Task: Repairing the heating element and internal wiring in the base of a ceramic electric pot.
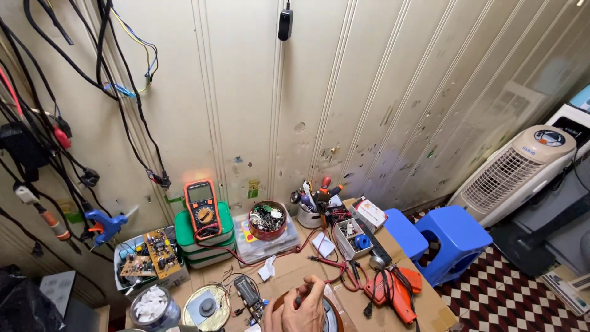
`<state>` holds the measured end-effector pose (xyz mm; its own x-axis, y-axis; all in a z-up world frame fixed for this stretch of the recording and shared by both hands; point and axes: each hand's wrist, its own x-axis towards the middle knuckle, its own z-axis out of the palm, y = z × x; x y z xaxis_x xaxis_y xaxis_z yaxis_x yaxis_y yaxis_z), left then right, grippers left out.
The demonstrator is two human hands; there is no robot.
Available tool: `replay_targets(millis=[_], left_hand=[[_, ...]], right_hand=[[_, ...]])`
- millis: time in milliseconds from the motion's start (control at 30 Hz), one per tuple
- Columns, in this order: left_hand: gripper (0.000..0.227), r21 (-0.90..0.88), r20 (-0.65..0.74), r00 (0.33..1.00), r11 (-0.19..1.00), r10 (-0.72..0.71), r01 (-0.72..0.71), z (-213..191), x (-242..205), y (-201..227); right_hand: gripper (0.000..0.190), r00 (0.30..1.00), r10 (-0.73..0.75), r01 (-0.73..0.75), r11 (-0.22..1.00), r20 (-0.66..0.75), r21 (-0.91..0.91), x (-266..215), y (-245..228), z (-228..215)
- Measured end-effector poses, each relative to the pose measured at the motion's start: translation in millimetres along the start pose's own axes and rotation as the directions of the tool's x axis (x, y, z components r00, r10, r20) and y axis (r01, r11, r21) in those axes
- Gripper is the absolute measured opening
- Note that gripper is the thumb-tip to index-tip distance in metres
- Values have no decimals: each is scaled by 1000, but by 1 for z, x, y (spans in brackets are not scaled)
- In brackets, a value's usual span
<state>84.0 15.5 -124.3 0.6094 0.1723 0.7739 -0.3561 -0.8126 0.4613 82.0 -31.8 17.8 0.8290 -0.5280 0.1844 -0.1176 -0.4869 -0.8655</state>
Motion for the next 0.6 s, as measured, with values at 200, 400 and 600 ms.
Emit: replay_targets(millis=[200,400,600], left_hand=[[70,-213,377,861,873,-341,439,32,-85,-54],[85,-284,562,746,765,-356,579,-80,11,25],[84,-259,594,711,748,-375,611,-98,38,41]], right_hand=[[33,995,-93,92,995,45,38,-1,8,-5],[31,909,-278,263,961,310,89,-1,-30,-59],[28,631,-423,288,906,651,310,30,-24,-79]])
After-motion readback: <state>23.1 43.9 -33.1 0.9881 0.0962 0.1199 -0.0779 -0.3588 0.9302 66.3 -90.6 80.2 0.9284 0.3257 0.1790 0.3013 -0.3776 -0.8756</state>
